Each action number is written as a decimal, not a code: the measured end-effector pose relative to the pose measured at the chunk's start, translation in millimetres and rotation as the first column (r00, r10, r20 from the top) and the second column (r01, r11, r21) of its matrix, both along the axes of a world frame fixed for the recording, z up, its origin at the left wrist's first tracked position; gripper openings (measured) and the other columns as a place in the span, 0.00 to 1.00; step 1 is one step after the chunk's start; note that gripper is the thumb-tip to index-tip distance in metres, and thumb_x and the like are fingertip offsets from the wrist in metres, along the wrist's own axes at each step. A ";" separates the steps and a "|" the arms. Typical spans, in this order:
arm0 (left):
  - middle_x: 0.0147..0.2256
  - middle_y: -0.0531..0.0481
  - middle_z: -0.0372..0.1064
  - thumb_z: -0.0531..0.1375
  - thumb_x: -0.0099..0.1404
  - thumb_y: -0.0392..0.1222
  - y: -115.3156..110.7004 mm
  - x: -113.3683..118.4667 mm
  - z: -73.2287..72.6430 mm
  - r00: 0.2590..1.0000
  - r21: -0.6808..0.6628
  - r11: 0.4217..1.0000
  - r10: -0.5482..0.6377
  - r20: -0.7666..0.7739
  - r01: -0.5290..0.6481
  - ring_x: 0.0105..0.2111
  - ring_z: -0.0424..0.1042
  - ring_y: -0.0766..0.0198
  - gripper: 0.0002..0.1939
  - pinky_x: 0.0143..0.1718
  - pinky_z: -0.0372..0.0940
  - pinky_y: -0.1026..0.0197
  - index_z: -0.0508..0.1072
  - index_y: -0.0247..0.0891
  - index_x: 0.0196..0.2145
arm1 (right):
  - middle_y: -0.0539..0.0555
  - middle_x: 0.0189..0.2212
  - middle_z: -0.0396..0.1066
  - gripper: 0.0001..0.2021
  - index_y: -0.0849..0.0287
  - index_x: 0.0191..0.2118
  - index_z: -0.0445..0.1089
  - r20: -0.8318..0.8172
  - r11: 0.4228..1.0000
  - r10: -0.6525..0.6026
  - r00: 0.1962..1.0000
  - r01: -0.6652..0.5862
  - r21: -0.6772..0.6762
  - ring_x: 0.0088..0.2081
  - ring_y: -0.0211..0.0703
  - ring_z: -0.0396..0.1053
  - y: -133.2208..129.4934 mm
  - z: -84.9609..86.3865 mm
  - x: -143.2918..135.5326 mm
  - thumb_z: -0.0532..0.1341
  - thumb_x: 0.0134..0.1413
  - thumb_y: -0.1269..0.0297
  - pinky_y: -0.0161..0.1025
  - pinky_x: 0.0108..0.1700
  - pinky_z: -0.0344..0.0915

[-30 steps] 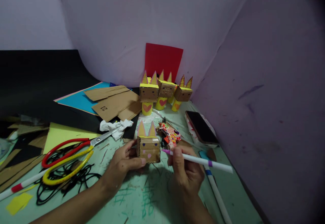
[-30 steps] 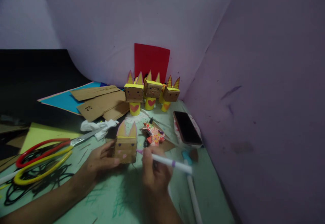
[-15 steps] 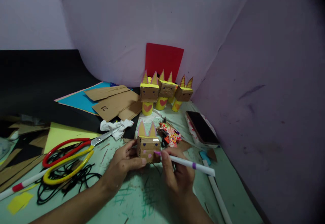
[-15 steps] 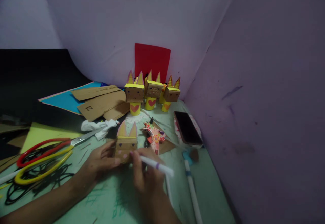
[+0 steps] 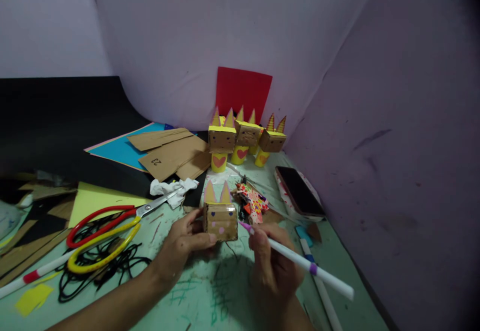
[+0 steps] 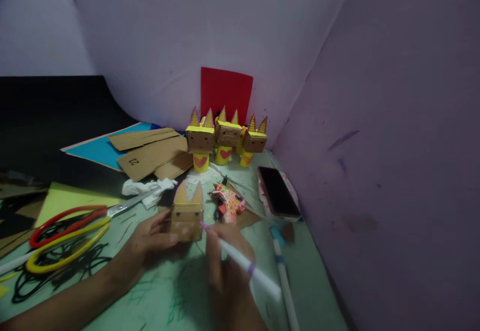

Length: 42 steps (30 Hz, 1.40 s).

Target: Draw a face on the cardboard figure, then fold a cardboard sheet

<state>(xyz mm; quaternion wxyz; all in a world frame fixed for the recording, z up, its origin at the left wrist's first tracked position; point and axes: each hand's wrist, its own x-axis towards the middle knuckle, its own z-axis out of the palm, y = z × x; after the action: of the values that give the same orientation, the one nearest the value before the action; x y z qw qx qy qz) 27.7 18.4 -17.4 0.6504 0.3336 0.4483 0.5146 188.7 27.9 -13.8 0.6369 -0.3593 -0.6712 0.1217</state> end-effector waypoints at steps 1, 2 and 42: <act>0.40 0.38 0.75 0.68 0.44 0.40 0.3 -0.1 0.2 1.000 -0.008 1.000 0.010 0.005 -0.010 0.29 0.72 0.60 0.36 0.25 0.66 0.61 0.66 0.30 0.52 | 0.48 0.21 0.69 0.07 0.57 0.33 0.71 -0.052 0.999 -0.010 0.999 0.008 -0.045 0.21 0.36 0.66 -0.1 -0.4 -0.7 0.56 0.60 0.69 0.32 0.22 0.62; 0.38 0.39 0.75 0.68 0.44 0.41 0.6 -0.3 0.4 1.000 -0.015 1.000 0.020 0.010 -0.020 0.26 0.70 0.62 0.35 0.22 0.65 0.62 0.67 0.29 0.51 | 0.48 0.21 0.69 0.07 0.57 0.36 0.72 -0.108 0.995 -0.023 0.994 0.012 -0.101 0.20 0.35 0.66 0.1 -0.8 -1.5 0.56 0.60 0.67 0.32 0.21 0.62; 0.35 0.46 0.74 0.63 0.50 0.62 -22.9 -22.2 30.0 0.874 -0.116 0.991 -0.112 -0.473 0.064 0.23 0.69 0.64 0.38 0.20 0.61 0.65 0.66 0.37 0.53 | 0.57 0.43 0.73 0.31 0.51 0.49 0.58 -0.411 0.825 -0.100 0.906 -0.155 -0.543 0.39 0.51 0.75 -4.3 -18.6 -36.6 0.69 0.36 0.66 0.41 0.33 0.73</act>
<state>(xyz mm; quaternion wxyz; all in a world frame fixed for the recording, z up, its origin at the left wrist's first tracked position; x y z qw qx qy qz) 5.6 -4.5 12.6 0.5577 0.4385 0.6037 0.3638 152.2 23.6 -32.5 0.6300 -0.4861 -0.4561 0.3986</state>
